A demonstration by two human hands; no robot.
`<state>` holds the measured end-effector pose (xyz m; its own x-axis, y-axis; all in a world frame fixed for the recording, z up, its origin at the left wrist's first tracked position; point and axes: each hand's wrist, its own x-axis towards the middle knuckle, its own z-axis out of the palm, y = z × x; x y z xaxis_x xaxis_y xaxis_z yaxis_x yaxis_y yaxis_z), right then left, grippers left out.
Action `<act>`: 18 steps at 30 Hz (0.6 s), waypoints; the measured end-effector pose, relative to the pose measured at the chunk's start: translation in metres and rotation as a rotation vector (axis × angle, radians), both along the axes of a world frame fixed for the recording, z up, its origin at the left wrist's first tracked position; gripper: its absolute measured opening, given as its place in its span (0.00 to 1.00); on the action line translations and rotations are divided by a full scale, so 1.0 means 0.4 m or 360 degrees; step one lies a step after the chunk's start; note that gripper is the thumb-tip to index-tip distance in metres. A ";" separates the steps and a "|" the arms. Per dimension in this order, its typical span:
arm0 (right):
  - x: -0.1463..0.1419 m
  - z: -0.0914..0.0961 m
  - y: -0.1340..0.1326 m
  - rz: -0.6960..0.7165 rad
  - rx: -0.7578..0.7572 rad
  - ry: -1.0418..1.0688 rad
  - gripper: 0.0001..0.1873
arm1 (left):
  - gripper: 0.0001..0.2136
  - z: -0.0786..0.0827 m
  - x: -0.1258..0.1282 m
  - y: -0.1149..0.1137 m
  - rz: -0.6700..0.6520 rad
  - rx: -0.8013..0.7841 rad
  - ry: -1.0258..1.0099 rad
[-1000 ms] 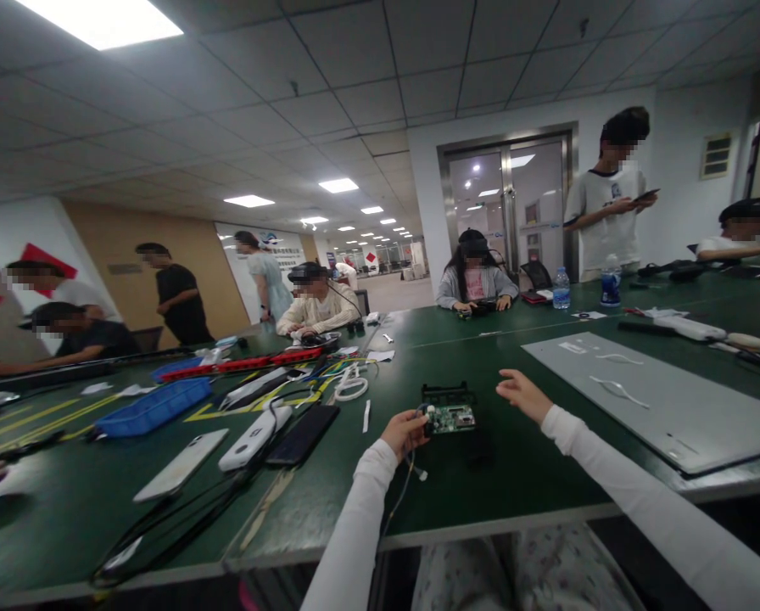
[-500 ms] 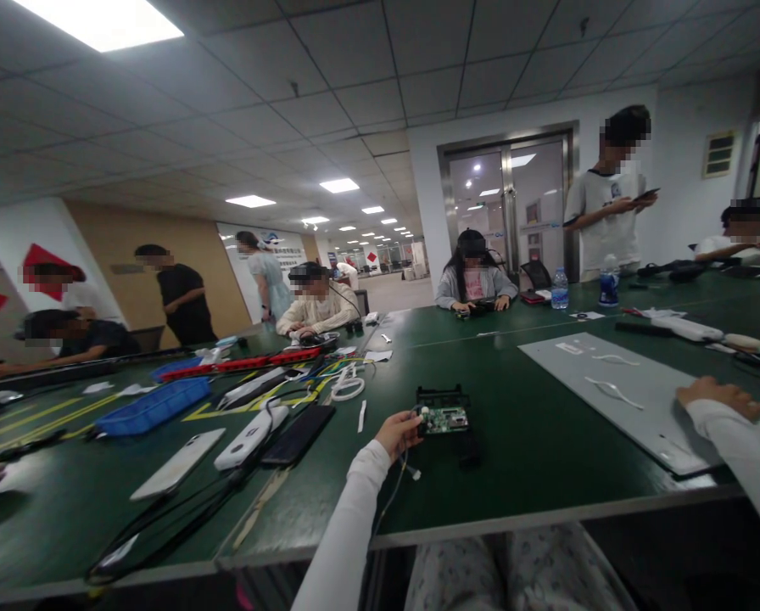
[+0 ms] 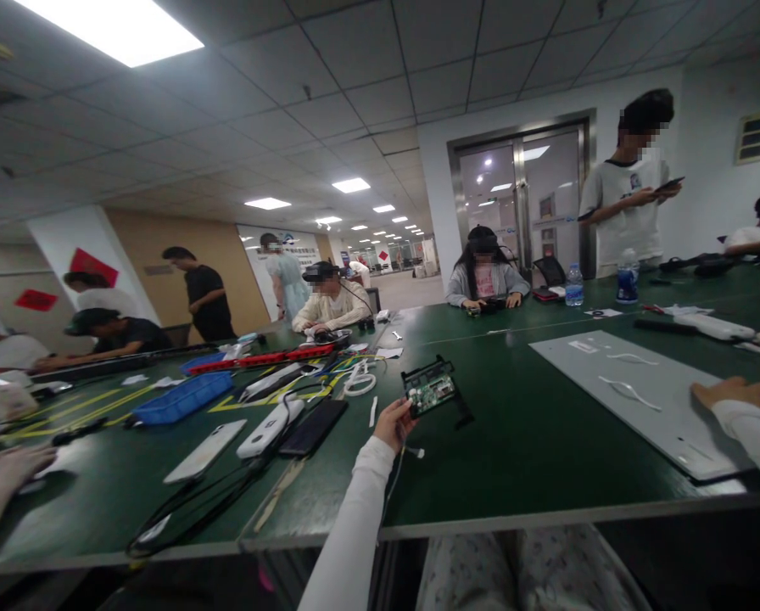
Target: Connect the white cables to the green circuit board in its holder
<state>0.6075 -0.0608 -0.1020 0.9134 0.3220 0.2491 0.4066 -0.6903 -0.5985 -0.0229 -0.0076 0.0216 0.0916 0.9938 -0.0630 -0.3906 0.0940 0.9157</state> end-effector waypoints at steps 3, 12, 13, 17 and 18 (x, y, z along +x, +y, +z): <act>-0.023 0.003 0.024 -0.0067 -0.0206 0.0071 0.47 | 0.06 0.016 0.008 -0.009 0.0048 -0.0004 -0.0072; -0.307 0.073 0.092 0.0246 -0.0443 -0.0093 0.44 | 0.06 0.018 0.011 -0.003 0.0046 0.0033 -0.0224; -0.340 0.077 0.100 0.0293 -0.0461 -0.0136 0.43 | 0.06 0.018 0.011 -0.003 0.0054 0.0033 -0.0239; -0.439 0.087 0.121 0.0502 -0.0515 -0.0286 0.41 | 0.06 0.026 0.012 -0.009 0.0098 0.0038 -0.0313; -0.454 0.089 0.122 0.0559 -0.0534 -0.0312 0.41 | 0.06 0.029 0.013 -0.011 0.0111 0.0036 -0.0333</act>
